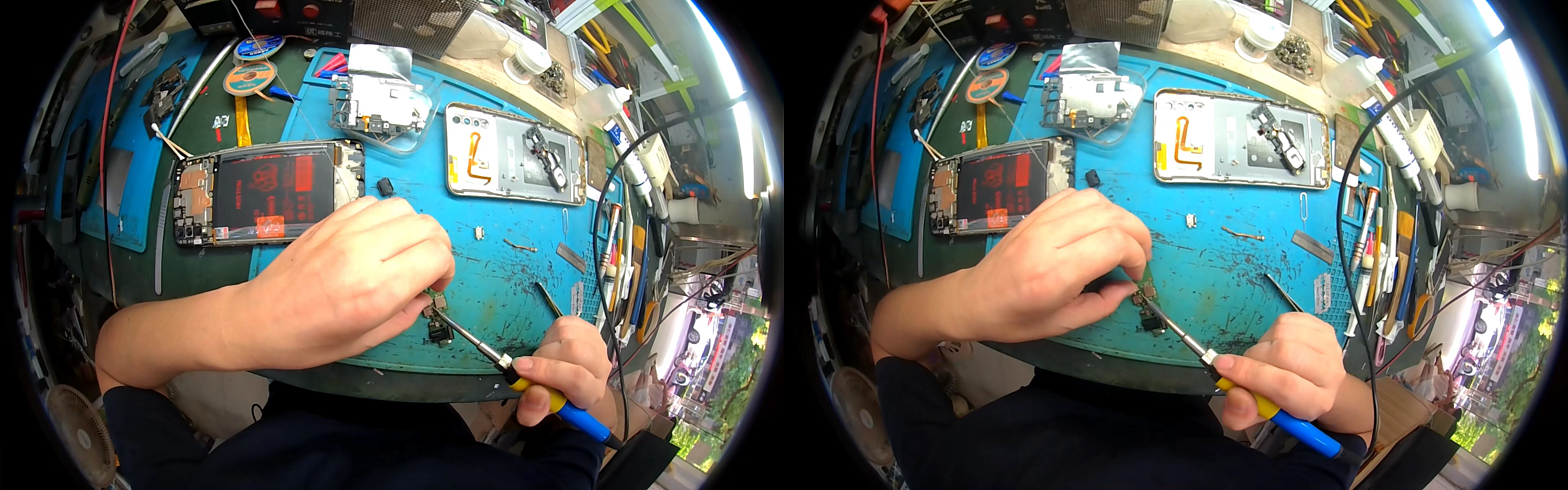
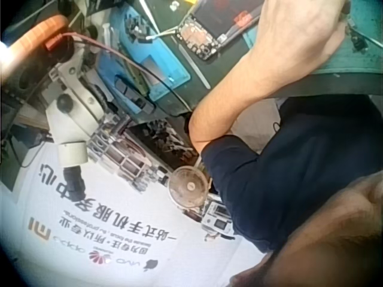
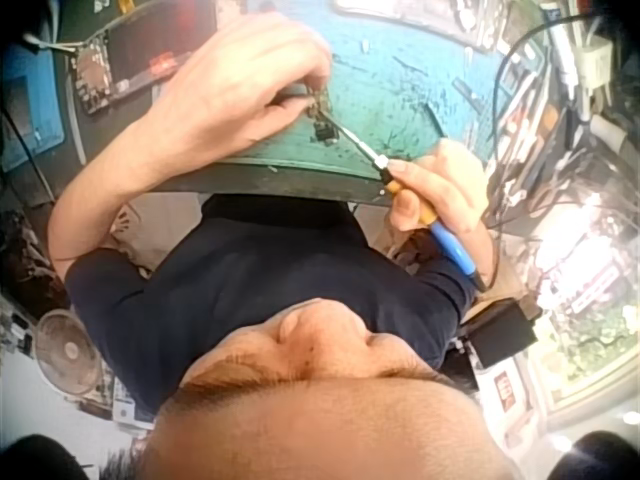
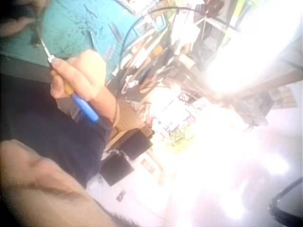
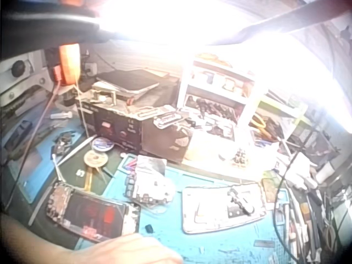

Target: The person is soldering a small electronic component onto a green circuit board. They use a soldering iron to heat the component's leads and apply solder wire to secure it. The person also uses a syringe to apply flux to the board and a magnifying lamp to inspect the work area. The task involves precise hand movements and tool manipulation.

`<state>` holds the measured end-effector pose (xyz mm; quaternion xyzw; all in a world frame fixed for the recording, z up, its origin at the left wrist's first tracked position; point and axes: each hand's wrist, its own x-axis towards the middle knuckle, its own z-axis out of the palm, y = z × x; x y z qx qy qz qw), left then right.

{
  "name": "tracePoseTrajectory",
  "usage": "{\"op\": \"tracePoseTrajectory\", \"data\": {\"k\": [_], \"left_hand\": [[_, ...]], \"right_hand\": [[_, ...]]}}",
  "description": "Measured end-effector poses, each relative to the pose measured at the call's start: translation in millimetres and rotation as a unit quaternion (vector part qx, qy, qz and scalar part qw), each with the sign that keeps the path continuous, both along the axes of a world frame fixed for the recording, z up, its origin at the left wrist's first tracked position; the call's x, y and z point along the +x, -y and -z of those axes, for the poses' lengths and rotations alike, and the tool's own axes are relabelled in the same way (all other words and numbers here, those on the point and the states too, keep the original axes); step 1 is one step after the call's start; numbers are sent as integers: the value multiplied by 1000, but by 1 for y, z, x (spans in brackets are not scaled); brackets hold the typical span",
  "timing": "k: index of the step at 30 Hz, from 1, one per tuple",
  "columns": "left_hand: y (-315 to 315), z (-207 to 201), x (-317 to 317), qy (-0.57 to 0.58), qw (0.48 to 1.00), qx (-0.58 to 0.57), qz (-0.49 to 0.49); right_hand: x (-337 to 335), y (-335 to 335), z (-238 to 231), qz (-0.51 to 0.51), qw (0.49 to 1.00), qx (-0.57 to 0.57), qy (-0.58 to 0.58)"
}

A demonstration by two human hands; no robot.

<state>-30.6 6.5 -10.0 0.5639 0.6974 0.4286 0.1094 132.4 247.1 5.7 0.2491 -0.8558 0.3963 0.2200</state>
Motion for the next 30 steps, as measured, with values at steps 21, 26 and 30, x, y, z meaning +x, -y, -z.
{"op": "tracePoseTrajectory", "data": {"k": [21,26,30], "left_hand": [[1,-1,-1,2,1000,-13,6],[0,-1,-1,1,1000,-13,6],[1,-1,-1,2,1000,-10,7]], "right_hand": [[1,0,-3,-4,1000,18,6],[1,-1,-1,-3,1000,21,-2],[2,-1,-3,-6,1000,24,0]]}}
